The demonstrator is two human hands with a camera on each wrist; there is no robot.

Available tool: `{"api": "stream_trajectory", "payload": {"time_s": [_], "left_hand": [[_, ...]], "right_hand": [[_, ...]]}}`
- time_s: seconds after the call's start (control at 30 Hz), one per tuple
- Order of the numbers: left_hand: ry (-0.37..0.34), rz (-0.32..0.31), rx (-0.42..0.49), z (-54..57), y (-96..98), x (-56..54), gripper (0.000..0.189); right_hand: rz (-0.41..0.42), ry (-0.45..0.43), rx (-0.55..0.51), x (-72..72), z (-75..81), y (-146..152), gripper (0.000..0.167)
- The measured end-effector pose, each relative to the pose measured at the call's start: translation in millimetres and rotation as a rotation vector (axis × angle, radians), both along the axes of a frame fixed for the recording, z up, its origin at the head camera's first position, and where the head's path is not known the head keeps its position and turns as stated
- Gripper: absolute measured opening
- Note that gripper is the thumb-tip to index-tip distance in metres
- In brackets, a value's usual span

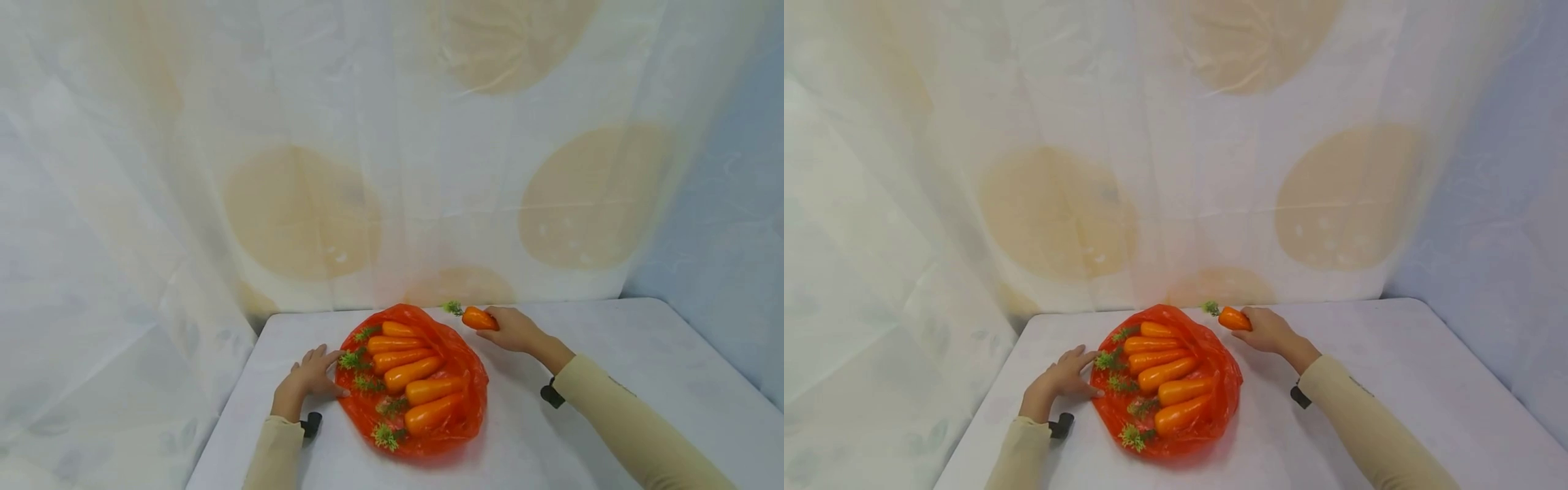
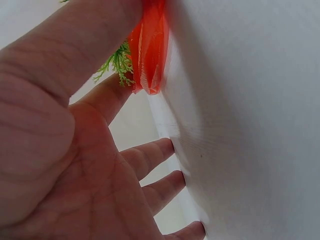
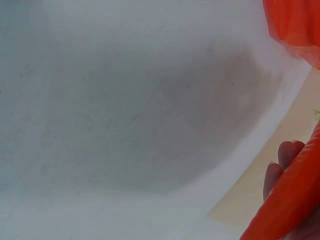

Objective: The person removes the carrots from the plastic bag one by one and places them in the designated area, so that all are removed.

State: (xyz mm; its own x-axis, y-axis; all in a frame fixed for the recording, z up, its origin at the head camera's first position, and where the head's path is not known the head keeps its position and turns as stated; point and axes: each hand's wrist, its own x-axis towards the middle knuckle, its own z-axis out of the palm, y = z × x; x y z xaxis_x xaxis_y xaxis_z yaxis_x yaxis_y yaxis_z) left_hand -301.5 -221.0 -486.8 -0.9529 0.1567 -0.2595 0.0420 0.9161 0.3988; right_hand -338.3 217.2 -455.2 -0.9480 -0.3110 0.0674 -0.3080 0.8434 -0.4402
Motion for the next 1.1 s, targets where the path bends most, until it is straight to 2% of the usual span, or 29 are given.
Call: {"api": "stream_trajectory", "payload": {"time_s": [0.33, 0.73, 0.97, 1.1], "left_hand": [[-0.003, 0.001, 0.001, -2.3, -1.4, -1.1, 0.087], [-0.010, 0.016, 0.010, -1.5, -0.6, -1.0, 0.088], [-0.015, 0.018, 0.005, -2.3, -1.3, -1.6, 0.088], [-0.018, 0.016, 0.003, -2.7, -1.5, -0.5, 0.088]], "right_hand": [[-0.076, -0.045, -0.046, -5.3, -7.9, 5.9, 0.038], [-0.257, -0.083, -0.147, -8.5, -14.0, 5.8, 0.050], [-0.295, -0.061, -0.193, -9.4, -18.2, 7.7, 0.051], [-0.327, -0.107, -0.238, -8.9, -22.0, 8.3, 0.053]]}}
